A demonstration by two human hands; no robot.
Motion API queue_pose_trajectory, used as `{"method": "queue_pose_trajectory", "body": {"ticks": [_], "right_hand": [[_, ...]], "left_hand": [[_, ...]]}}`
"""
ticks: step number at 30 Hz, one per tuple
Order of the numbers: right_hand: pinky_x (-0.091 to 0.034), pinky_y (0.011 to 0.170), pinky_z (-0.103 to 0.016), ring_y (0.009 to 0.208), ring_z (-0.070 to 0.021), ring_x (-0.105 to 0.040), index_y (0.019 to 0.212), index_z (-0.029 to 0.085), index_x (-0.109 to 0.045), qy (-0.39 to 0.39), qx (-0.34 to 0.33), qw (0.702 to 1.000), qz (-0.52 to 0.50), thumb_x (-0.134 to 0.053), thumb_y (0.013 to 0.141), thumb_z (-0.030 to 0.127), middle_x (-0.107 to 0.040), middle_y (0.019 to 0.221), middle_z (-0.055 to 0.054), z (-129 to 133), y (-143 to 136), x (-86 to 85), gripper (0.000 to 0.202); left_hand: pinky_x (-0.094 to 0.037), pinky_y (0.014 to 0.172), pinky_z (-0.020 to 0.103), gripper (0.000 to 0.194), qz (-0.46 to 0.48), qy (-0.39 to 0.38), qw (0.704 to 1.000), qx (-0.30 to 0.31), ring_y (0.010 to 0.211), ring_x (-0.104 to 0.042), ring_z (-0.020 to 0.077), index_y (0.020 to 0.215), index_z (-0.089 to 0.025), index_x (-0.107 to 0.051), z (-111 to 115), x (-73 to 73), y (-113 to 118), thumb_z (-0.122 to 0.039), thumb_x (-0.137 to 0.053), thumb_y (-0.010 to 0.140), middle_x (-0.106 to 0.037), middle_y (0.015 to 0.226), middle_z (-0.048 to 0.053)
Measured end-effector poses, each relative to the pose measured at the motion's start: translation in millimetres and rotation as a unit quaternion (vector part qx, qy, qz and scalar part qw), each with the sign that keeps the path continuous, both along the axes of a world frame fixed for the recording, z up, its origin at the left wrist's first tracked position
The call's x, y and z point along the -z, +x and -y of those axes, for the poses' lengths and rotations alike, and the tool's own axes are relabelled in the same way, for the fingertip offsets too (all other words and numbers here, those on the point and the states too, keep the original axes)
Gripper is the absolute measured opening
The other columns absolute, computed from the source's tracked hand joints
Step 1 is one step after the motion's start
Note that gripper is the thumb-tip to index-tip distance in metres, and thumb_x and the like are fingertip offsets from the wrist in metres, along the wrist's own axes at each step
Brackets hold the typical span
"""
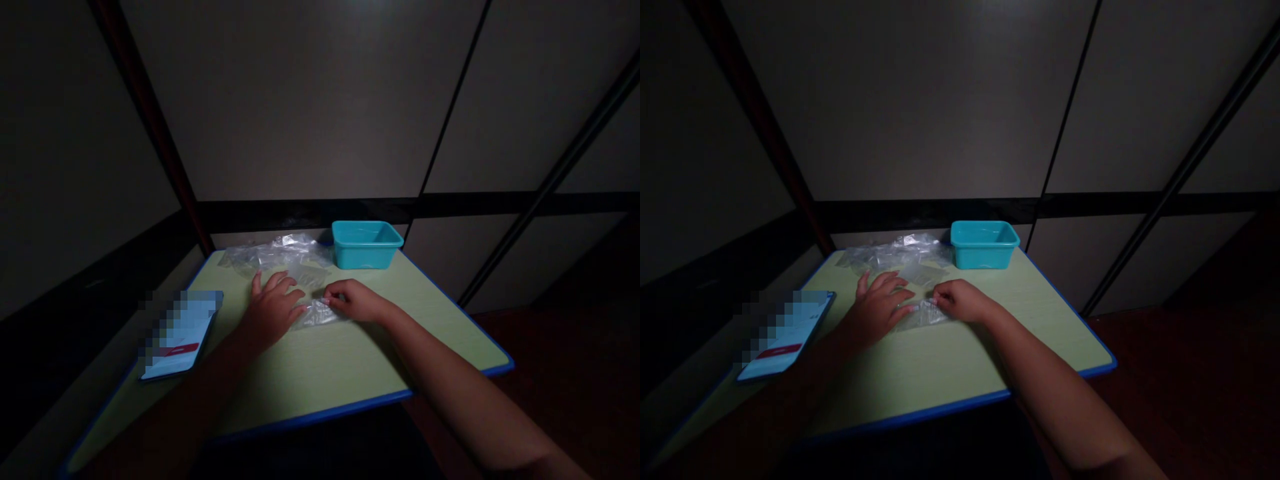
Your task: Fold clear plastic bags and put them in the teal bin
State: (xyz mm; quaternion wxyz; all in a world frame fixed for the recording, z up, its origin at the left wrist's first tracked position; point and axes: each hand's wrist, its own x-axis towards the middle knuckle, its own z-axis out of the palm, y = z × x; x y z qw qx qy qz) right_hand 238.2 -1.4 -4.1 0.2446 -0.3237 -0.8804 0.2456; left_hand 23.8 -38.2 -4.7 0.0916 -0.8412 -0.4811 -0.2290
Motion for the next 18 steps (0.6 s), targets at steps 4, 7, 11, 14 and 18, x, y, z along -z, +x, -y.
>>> {"method": "queue_pose_trajectory", "body": {"ticks": [4, 7, 11, 14, 18], "right_hand": [[-0.033, 0.057, -0.02, 0.059, -0.0097, -0.045, 0.073, 0.013, -0.06, -0.002, 0.0, 1.0, -0.004, -0.049, 0.083, 0.024, -0.056, 0.064, 0.0, 0, 1, 0.0, 0.019], [-0.032, 0.056, -0.02, 0.059, -0.0095, -0.046, 0.072, 0.013, -0.06, -0.007, 0.006, 1.0, 0.004, -0.049, 0.083, 0.026, -0.056, 0.063, 0.0, 0, 2, -1.5, 0.021], [-0.032, 0.055, -0.02, 0.058, -0.0091, -0.045, 0.072, 0.012, -0.06, -0.025, 0.016, 1.0, 0.008, -0.049, 0.083, 0.027, -0.056, 0.063, 0.0, 1, 2, -4.3, 0.021], [-0.032, 0.056, -0.02, 0.059, -0.0094, -0.046, 0.072, 0.012, -0.061, -0.031, 0.008, 0.999, 0.005, -0.049, 0.083, 0.027, -0.056, 0.064, 0.0, 1, 2, -5.1, 0.022], [-0.032, 0.057, -0.02, 0.061, -0.0096, -0.046, 0.074, 0.012, -0.061, -0.026, -0.002, 1.0, 0.003, -0.049, 0.083, 0.027, -0.056, 0.065, 0.0, 1, 2, -4.7, 0.021]], "left_hand": [[-0.02, 0.101, 0.052, 0.011, 0.053, -0.064, 0.996, 0.009, 0.108, -0.049, 0.0247, 0.079, -0.025, -0.064, -3, 0.0, -2, -0.028, -0.054, 0.08, -0.064, 0.101, 0.002], [-0.036, 0.09, 0.037, 0.013, 0.122, -0.15, 0.979, 0.06, 0.093, -0.056, 0.02, 0.075, -0.022, -0.063, -9, -1.4, -5, -0.03, -0.053, 0.078, -0.066, 0.091, 0.002], [-0.041, 0.082, 0.03, 0.018, 0.187, -0.213, 0.954, 0.094, 0.086, -0.059, 0.0181, 0.073, -0.02, -0.063, -15, -0.1, -9, -0.033, -0.052, 0.077, -0.067, 0.087, 0.003], [-0.042, 0.08, 0.03, 0.018, 0.202, -0.223, 0.95, 0.081, 0.085, -0.059, 0.0185, 0.076, -0.02, -0.064, -15, 1.8, -8, -0.035, -0.053, 0.076, -0.067, 0.087, 0.003], [-0.041, 0.08, 0.03, 0.018, 0.204, -0.21, 0.954, 0.067, 0.085, -0.059, 0.0189, 0.083, -0.021, -0.065, -13, 1.5, -6, -0.035, -0.055, 0.076, -0.068, 0.088, 0.001]]}}
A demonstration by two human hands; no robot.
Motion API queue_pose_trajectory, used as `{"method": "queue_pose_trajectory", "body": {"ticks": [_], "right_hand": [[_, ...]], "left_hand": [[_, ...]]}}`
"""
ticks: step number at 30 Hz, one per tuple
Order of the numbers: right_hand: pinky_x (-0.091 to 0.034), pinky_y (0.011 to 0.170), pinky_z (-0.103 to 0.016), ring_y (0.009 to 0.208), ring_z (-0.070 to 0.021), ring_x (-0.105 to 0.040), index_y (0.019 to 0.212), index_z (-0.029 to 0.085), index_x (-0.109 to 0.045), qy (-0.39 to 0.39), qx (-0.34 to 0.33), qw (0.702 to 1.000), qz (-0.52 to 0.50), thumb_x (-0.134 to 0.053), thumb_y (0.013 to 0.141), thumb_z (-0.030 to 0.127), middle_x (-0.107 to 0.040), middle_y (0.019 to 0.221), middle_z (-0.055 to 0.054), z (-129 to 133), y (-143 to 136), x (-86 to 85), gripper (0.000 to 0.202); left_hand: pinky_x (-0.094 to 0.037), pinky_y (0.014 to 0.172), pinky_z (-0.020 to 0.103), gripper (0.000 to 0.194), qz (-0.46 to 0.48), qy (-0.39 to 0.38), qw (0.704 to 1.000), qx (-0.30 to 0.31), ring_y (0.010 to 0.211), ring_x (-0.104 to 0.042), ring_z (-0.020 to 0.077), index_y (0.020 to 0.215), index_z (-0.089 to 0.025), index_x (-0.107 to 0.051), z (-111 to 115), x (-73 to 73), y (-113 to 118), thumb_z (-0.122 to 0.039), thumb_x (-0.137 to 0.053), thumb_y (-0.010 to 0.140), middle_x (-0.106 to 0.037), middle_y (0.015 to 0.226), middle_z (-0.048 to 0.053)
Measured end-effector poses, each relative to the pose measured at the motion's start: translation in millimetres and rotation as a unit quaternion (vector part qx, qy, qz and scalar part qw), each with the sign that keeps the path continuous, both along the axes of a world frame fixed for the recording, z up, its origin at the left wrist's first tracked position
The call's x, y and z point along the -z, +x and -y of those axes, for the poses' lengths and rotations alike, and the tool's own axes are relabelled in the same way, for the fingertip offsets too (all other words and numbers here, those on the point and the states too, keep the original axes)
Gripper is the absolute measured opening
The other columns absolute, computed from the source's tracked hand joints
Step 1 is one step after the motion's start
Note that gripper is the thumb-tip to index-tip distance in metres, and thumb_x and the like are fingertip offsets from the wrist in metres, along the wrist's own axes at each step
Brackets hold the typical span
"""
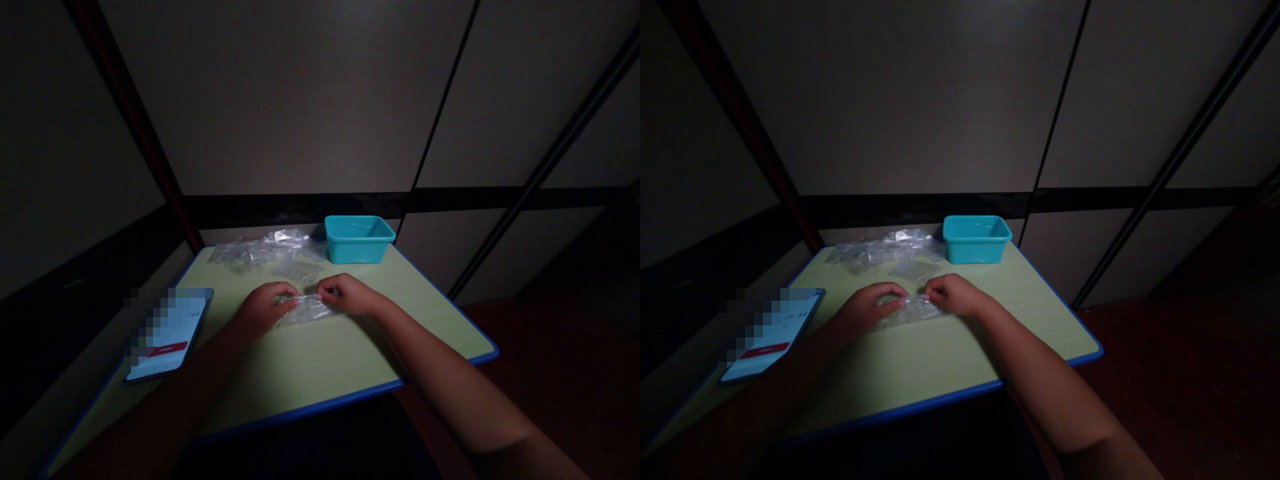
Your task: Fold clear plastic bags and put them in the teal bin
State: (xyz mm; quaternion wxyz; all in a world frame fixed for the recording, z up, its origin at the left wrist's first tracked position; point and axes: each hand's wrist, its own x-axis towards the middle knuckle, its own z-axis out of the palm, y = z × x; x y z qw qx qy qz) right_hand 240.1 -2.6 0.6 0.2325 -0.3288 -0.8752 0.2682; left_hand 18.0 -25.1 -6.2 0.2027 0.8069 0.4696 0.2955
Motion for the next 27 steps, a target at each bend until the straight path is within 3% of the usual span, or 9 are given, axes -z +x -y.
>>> {"method": "queue_pose_trajectory", "body": {"ticks": [6, 11, 17, 19, 22, 25, 27], "right_hand": [[-0.032, 0.057, -0.019, 0.06, -0.0095, -0.046, 0.073, 0.011, -0.061, -0.004, -0.003, 1.0, -0.001, -0.05, 0.083, 0.026, -0.056, 0.064, 0.0, -1, 0, 0.6, 0.021], [-0.032, 0.056, -0.019, 0.06, -0.0089, -0.046, 0.074, 0.011, -0.062, -0.006, -0.009, 1.0, -0.011, -0.05, 0.082, 0.025, -0.055, 0.063, 0.001, -3, 0, 4.1, 0.02], [-0.033, 0.056, -0.02, 0.059, -0.0092, -0.045, 0.074, 0.011, -0.062, -0.019, -0.007, 1.0, -0.012, -0.051, 0.081, 0.025, -0.056, 0.064, 0.0, -2, 0, 3.5, 0.019], [-0.036, 0.056, -0.02, 0.061, -0.0098, -0.047, 0.078, 0.011, -0.062, -0.057, -0.011, 0.998, -0.005, -0.052, 0.08, 0.027, -0.058, 0.067, -0.001, -4, 6, 1.0, 0.019], [-0.039, 0.057, -0.021, 0.063, -0.011, -0.052, 0.092, 0.011, -0.06, -0.148, -0.009, 0.988, 0.036, -0.059, 0.075, 0.031, -0.061, 0.073, -0.002, -11, 25, -5.2, 0.026], [-0.039, 0.057, -0.022, 0.064, -0.0123, -0.053, 0.092, 0.012, -0.061, -0.162, 0.016, 0.977, 0.134, -0.065, 0.07, 0.034, -0.063, 0.074, -0.003, -17, 44, -12.5, 0.032], [-0.039, 0.058, -0.023, 0.062, -0.0126, -0.054, 0.087, 0.012, -0.063, -0.162, 0.034, 0.969, 0.182, -0.062, 0.073, 0.033, -0.064, 0.072, -0.003, -19, 51, -15.9, 0.025]], "left_hand": [[-0.04, 0.078, 0.03, 0.014, -0.036, 0.055, 0.998, 0.016, 0.081, -0.057, 0.0182, 0.069, -0.02, -0.064, 1, -5.3, 3, -0.032, -0.057, 0.073, -0.065, 0.075, 0.001], [-0.039, 0.064, 0.024, 0.02, -0.043, 0.021, 0.999, 0.006, 0.067, -0.055, 0.0143, 0.086, -0.021, -0.065, 7, -7.3, 7, -0.034, -0.054, 0.075, -0.061, 0.07, -0.002], [-0.036, 0.058, 0.023, 0.025, -0.055, -0.007, 0.998, 0.009, 0.06, -0.054, 0.0129, 0.078, -0.018, -0.065, 7, -5.2, 8, -0.037, -0.048, 0.078, -0.061, 0.065, -0.002], [-0.035, 0.056, 0.023, 0.025, -0.058, -0.009, 0.998, 0.007, 0.058, -0.053, 0.0128, 0.076, -0.018, -0.065, 6, -4.3, 6, -0.036, -0.047, 0.078, -0.06, 0.061, -0.002], [-0.035, 0.054, 0.023, 0.026, -0.049, -0.018, 0.999, 0.005, 0.057, -0.053, 0.013, 0.073, -0.018, -0.064, 4, -2.5, 5, -0.036, -0.047, 0.078, -0.059, 0.059, -0.002], [-0.038, 0.059, 0.023, 0.023, -0.03, -0.011, 1.0, 0.002, 0.064, -0.056, 0.0144, 0.071, -0.018, -0.063, 0, 0.6, 3, -0.035, -0.048, 0.076, -0.063, 0.067, 0.0], [-0.04, 0.063, 0.024, 0.021, -0.025, 0.003, 1.0, 0.006, 0.07, -0.058, 0.0155, 0.071, -0.018, -0.063, -3, 3.3, 1, -0.033, -0.049, 0.075, -0.065, 0.072, 0.001]]}}
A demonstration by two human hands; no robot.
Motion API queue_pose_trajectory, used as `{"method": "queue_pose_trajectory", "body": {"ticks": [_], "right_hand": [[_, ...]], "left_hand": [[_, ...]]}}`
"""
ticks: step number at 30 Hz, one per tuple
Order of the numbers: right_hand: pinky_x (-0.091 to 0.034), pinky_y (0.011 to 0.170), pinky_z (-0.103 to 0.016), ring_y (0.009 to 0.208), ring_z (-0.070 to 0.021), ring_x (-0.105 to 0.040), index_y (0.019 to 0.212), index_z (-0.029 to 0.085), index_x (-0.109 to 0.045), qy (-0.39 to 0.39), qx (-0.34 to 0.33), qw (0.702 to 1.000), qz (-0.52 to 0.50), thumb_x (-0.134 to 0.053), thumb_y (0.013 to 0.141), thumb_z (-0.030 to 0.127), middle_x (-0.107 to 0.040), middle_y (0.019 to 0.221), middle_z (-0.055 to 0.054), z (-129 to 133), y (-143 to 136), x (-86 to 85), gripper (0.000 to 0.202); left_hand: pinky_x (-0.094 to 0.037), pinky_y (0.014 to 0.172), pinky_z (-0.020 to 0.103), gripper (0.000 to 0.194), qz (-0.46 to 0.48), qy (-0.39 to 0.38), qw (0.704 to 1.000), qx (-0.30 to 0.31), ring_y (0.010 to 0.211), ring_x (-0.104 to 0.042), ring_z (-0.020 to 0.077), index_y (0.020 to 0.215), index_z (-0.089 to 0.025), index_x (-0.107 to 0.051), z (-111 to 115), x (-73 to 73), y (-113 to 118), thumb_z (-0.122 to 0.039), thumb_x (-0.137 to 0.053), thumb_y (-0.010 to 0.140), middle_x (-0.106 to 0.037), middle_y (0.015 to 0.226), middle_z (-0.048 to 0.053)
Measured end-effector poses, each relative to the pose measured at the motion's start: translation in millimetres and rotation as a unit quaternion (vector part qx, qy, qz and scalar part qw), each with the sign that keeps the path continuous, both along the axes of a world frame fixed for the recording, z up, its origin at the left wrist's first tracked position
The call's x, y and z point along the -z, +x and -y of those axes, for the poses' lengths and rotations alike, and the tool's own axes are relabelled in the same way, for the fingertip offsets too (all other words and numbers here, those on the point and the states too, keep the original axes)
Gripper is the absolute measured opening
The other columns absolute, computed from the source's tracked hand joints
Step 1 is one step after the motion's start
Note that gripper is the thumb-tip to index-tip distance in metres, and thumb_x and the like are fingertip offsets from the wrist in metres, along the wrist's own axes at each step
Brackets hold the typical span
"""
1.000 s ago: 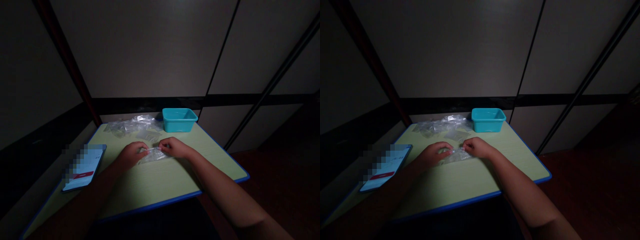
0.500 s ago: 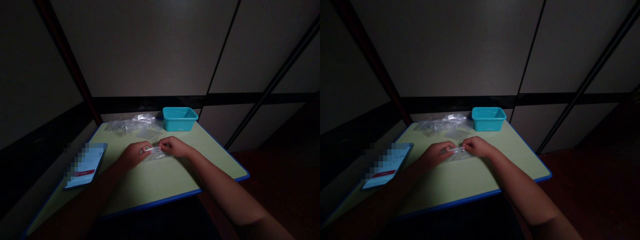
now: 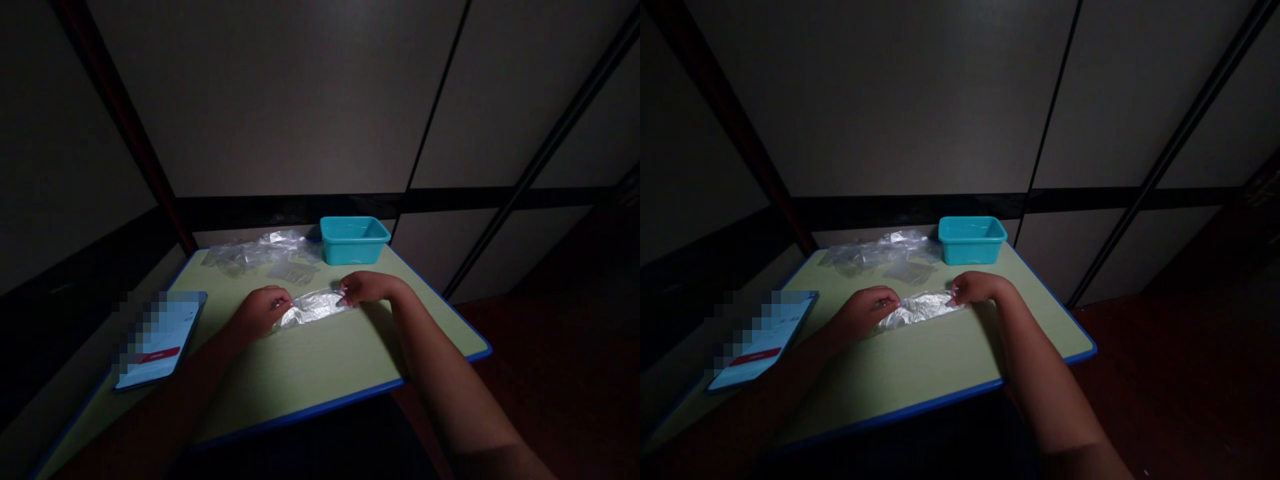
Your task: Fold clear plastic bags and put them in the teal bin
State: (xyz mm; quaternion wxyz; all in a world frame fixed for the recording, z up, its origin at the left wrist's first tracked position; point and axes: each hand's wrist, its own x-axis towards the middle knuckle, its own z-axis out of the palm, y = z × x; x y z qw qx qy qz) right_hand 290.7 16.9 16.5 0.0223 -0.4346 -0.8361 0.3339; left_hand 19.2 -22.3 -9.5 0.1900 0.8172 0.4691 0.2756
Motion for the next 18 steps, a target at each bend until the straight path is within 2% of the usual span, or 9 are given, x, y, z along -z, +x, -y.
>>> {"method": "queue_pose_trajectory", "body": {"ticks": [4, 10, 15, 18], "right_hand": [[-0.039, 0.057, -0.024, 0.057, -0.0117, -0.054, 0.077, 0.011, -0.063, 0.028, 0.038, 0.999, 0.022, -0.048, 0.083, 0.027, -0.064, 0.065, -0.004, 0, 1, -1.1, 0.023], [-0.04, 0.053, -0.021, 0.052, -0.011, -0.056, 0.08, 0.011, -0.063, -0.01, 0.1, 0.995, 0.027, -0.048, 0.082, 0.018, -0.067, 0.069, -0.007, -1, -5, 1.1, 0.017], [-0.036, 0.055, -0.019, 0.061, -0.0112, -0.056, 0.084, 0.011, -0.065, 0.107, 0.078, 0.991, 0.033, -0.052, 0.082, 0.019, -0.068, 0.075, -0.007, -2, -7, 1.3, 0.015], [-0.035, 0.054, -0.02, 0.061, -0.0114, -0.055, 0.083, 0.01, -0.065, 0.123, 0.057, 0.99, 0.033, -0.05, 0.085, 0.026, -0.068, 0.074, -0.008, -3, -8, 2.2, 0.022]], "left_hand": [[-0.04, 0.063, 0.024, 0.02, -0.017, -0.001, 1.0, 0.01, 0.07, -0.057, 0.015, 0.072, -0.019, -0.063, -4, 4.8, -3, -0.033, -0.049, 0.076, -0.064, 0.073, 0.0], [-0.04, 0.064, 0.025, 0.018, -0.04, 0.003, 0.999, 0.008, 0.07, -0.056, 0.0157, 0.069, -0.019, -0.063, -6, 7.7, -5, -0.031, -0.05, 0.074, -0.062, 0.071, 0.0], [-0.039, 0.061, 0.024, 0.021, -0.048, 0.0, 0.999, 0.005, 0.067, -0.055, 0.0152, 0.071, -0.018, -0.062, -6, 7.0, -4, -0.031, -0.046, 0.075, -0.061, 0.069, 0.0], [-0.038, 0.058, 0.024, 0.023, -0.049, -0.02, 0.999, -0.007, 0.064, -0.054, 0.0145, 0.071, -0.018, -0.061, -5, 5.3, -4, -0.033, -0.044, 0.076, -0.06, 0.066, -0.001]]}}
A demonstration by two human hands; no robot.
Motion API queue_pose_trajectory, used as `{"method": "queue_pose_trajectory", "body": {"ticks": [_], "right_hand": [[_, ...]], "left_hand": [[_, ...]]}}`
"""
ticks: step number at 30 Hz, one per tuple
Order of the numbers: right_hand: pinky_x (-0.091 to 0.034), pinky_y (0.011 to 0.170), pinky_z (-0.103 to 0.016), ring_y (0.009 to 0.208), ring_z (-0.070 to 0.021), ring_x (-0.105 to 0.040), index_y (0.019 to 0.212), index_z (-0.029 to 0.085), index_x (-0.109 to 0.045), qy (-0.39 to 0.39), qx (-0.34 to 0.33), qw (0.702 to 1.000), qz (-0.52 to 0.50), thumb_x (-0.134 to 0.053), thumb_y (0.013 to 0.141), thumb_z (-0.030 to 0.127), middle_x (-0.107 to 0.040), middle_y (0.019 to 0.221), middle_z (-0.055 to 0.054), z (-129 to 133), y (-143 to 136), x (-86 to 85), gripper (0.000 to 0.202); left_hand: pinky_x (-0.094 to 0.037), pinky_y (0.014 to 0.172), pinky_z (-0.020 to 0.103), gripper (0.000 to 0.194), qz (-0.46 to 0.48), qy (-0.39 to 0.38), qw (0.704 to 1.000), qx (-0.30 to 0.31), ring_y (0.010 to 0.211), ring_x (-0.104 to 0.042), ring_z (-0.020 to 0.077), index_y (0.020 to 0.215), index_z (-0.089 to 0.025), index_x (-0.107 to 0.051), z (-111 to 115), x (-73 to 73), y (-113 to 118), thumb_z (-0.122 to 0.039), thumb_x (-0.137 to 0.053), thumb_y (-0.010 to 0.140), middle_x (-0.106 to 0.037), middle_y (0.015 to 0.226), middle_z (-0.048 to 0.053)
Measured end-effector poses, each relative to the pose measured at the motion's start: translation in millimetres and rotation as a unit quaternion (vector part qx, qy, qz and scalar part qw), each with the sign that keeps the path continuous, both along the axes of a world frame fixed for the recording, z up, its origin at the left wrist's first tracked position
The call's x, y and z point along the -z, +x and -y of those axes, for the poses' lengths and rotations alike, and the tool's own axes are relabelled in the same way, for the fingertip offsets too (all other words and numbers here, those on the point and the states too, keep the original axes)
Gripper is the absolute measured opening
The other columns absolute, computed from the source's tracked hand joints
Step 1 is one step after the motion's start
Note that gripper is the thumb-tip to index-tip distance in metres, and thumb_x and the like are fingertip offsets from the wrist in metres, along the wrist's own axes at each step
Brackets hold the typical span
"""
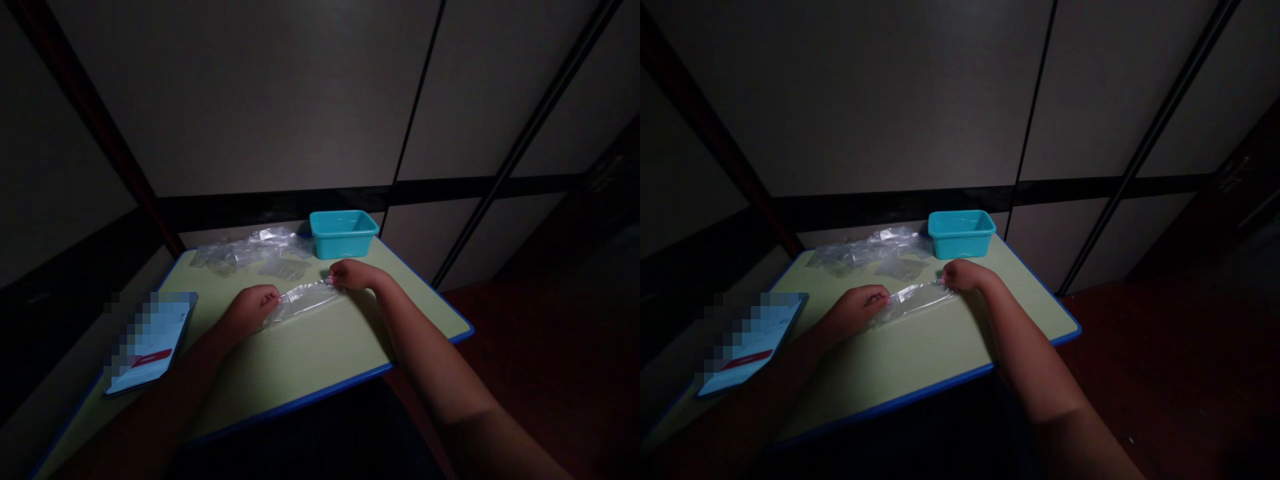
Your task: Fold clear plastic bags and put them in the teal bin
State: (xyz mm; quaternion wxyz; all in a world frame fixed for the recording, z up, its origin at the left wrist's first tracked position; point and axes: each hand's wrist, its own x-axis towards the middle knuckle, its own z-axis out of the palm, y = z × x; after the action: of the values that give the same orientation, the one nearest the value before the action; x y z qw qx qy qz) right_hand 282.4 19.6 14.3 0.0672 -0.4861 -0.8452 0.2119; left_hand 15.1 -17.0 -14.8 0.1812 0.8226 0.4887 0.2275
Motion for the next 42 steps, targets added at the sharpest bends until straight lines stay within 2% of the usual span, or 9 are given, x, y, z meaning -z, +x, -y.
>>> {"method": "queue_pose_trajectory", "body": {"ticks": [5, 10, 14, 17, 26, 42], "right_hand": [[-0.033, 0.054, -0.021, 0.06, -0.0113, -0.055, 0.081, 0.011, -0.066, 0.012, 0.032, 0.999, 0.029, -0.05, 0.085, 0.025, -0.069, 0.075, -0.008, -1, -6, 4.1, 0.021], [-0.032, 0.053, -0.022, 0.064, -0.0135, -0.056, 0.085, 0.013, -0.068, 0.047, 0.088, 0.992, 0.073, -0.059, 0.078, 0.029, -0.069, 0.078, -0.008, -3, -13, 9.5, 0.02], [-0.033, 0.054, -0.023, 0.069, -0.0154, -0.058, 0.088, 0.013, -0.069, 0.051, 0.134, 0.987, 0.076, -0.054, 0.081, 0.036, -0.069, 0.083, -0.01, -4, -16, 12.3, 0.028], [-0.034, 0.056, -0.023, 0.072, -0.0164, -0.059, 0.091, 0.014, -0.069, 0.057, 0.15, 0.984, 0.08, -0.053, 0.082, 0.031, -0.069, 0.086, -0.011, -4, -18, 13.7, 0.025], [-0.037, 0.061, -0.024, 0.082, -0.0194, -0.06, 0.094, 0.016, -0.067, 0.085, 0.149, 0.981, 0.093, -0.051, 0.081, 0.028, -0.068, 0.095, -0.012, -5, -20, 18.3, 0.024], [-0.041, 0.066, -0.027, 0.09, -0.0235, -0.061, 0.098, 0.015, -0.062, 0.082, 0.189, 0.97, 0.132, -0.047, 0.082, 0.028, -0.065, 0.104, -0.015, -3, -24, 22.8, 0.025]], "left_hand": [[-0.04, 0.061, 0.024, 0.02, -0.007, 0.014, 1.0, -0.013, 0.069, -0.056, 0.0159, 0.069, -0.018, -0.062, -1, -0.4, 0, -0.03, -0.047, 0.072, -0.061, 0.069, 0.001], [-0.041, 0.061, 0.025, 0.019, -0.015, 0.01, 0.999, -0.038, 0.069, -0.056, 0.0167, 0.068, -0.018, -0.062, -4, 1.7, -1, -0.031, -0.049, 0.072, -0.061, 0.069, 0.002], [-0.041, 0.061, 0.024, 0.018, -0.019, 0.012, 0.999, -0.039, 0.07, -0.056, 0.0167, 0.068, -0.019, -0.062, -5, 3.6, -3, -0.033, -0.052, 0.071, -0.06, 0.068, 0.001], [-0.041, 0.06, 0.024, 0.017, -0.011, 0.009, 0.999, -0.038, 0.068, -0.056, 0.0159, 0.067, -0.019, -0.062, -6, 5.7, -4, -0.034, -0.053, 0.07, -0.06, 0.068, 0.0], [-0.041, 0.061, 0.025, 0.015, -0.008, 0.051, 0.998, -0.026, 0.07, -0.055, 0.0168, 0.063, -0.019, -0.058, -7, 5.5, -3, -0.029, -0.05, 0.071, -0.058, 0.068, 0.001], [-0.037, 0.058, 0.025, 0.019, -0.045, 0.048, 0.996, -0.056, 0.067, -0.053, 0.0167, 0.063, -0.019, -0.055, -5, 1.8, 0, -0.031, -0.045, 0.075, -0.058, 0.066, 0.002]]}}
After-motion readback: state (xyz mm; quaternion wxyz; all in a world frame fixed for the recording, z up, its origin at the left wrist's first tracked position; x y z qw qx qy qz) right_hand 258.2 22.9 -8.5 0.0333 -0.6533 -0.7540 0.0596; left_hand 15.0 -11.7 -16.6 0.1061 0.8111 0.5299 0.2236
